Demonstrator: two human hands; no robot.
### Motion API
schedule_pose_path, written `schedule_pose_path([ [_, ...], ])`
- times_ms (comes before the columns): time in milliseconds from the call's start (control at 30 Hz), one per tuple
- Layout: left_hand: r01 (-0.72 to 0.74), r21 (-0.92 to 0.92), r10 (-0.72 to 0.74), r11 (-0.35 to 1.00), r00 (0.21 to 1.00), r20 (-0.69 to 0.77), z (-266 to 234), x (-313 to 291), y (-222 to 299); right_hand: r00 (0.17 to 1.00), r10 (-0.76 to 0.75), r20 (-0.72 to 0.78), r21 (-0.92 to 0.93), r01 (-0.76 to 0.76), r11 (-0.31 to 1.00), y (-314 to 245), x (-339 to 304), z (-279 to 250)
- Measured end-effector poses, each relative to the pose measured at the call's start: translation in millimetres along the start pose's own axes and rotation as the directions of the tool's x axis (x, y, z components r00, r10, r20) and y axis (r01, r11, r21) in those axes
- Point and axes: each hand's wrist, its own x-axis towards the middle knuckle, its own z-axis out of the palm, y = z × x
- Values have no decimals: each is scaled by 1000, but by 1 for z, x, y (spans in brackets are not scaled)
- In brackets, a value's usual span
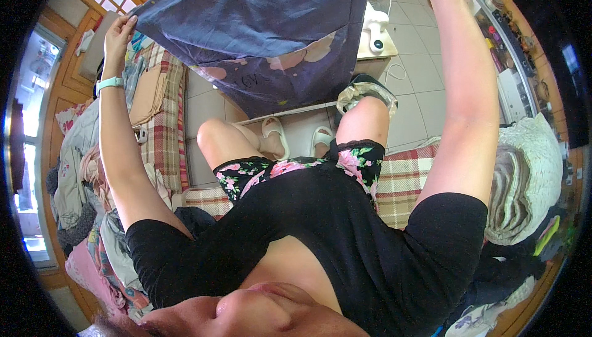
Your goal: The person folds a blue floral-patterned garment on a low table, trims a loose thread with scissors, and uses a handheld steamer to smooth the fabric. The person then folds the garment neatly and places it on the table.
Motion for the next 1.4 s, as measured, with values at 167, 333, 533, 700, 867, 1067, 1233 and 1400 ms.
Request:
schedule_pose_path([
  [167, -51, -41, 52, 998, 998, 18, -1, -30, 16, 999, 39, 10, 40, -39, 998, 6, -14, 5],
  [333, -76, -262, 84, 962, 996, 18, -25, -92, 29, 988, 148, 53, 236, -157, 959, -14, -46, 10],
  [533, -203, -571, -10, 796, 937, -349, -129, -157, 100, 1000, 10, -4, 448, -7, 894, -84, -59, 4],
  [700, -363, 614, 674, 701, 620, -402, -258, -229, 111, 983, -167, 71, 689, 73, 721, -119, -61, 19],
  [867, -463, 804, 800, 374, 599, -27, -171, -268, 129, 972, -124, 198, 646, -35, 762, -69, -78, 82],
  [1067, 243, -724, -545, 646, 810, -215, -147, -337, -98, 907, 82, 413, 600, -339, 725, -19, -128, 214],
  [1233, 451, -646, -723, 616, 649, -236, -87, -386, -172, 854, 158, 495, 605, -470, 643, 15, -156, 330],
  [1400, 641, -566, -844, 519, 488, -222, -86, -423, -224, 880, 209, 427, 565, -440, 698, 28, -156, 410],
])
